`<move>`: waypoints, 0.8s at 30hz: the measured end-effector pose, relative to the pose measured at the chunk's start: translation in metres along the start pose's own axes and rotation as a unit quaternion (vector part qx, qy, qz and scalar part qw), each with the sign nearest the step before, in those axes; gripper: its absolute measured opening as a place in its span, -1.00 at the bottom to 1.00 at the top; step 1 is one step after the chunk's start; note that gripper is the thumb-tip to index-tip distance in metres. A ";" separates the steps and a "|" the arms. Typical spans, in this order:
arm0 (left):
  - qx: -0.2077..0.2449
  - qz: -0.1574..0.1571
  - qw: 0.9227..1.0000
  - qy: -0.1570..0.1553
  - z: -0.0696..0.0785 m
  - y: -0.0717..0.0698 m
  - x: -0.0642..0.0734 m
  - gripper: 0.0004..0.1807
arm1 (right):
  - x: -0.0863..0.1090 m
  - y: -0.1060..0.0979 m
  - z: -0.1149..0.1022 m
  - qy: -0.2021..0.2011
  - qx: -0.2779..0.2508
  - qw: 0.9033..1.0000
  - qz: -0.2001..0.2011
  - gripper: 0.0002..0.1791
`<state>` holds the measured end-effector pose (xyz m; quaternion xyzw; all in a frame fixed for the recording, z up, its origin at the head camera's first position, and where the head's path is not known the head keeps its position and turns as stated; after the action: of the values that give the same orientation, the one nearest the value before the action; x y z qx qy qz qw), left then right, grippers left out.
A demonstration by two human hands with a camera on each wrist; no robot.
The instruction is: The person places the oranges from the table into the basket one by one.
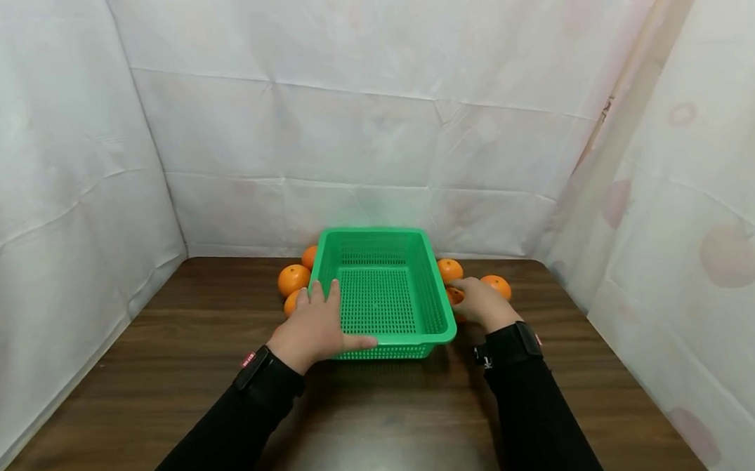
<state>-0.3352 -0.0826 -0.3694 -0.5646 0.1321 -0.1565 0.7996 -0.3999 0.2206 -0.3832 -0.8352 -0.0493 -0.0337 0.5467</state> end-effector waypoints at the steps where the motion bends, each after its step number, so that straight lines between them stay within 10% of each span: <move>1: -0.001 0.000 1.000 0.000 0.000 0.000 0.000 0.59 | 0.000 0.002 0.000 -0.002 -0.002 1.000 -0.003 -0.38; 24: -0.008 0.002 1.000 -0.003 0.002 0.002 0.001 0.55 | -0.002 0.011 0.007 0.024 0.013 1.000 -0.008 -0.29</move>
<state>-0.3329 -0.0806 -0.3704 -0.5713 0.1323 -0.1517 0.7957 -0.4003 0.2225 -0.3960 -0.8263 -0.0436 -0.0575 0.5585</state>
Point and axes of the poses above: each hand's wrist, its own x-axis away from the middle knuckle, its own y-axis out of the palm, z = x × y, the point moved 8 cm from there along -x, towards the middle knuckle, and after that the axes turned 10 degrees about y, right-handed, at the moved point
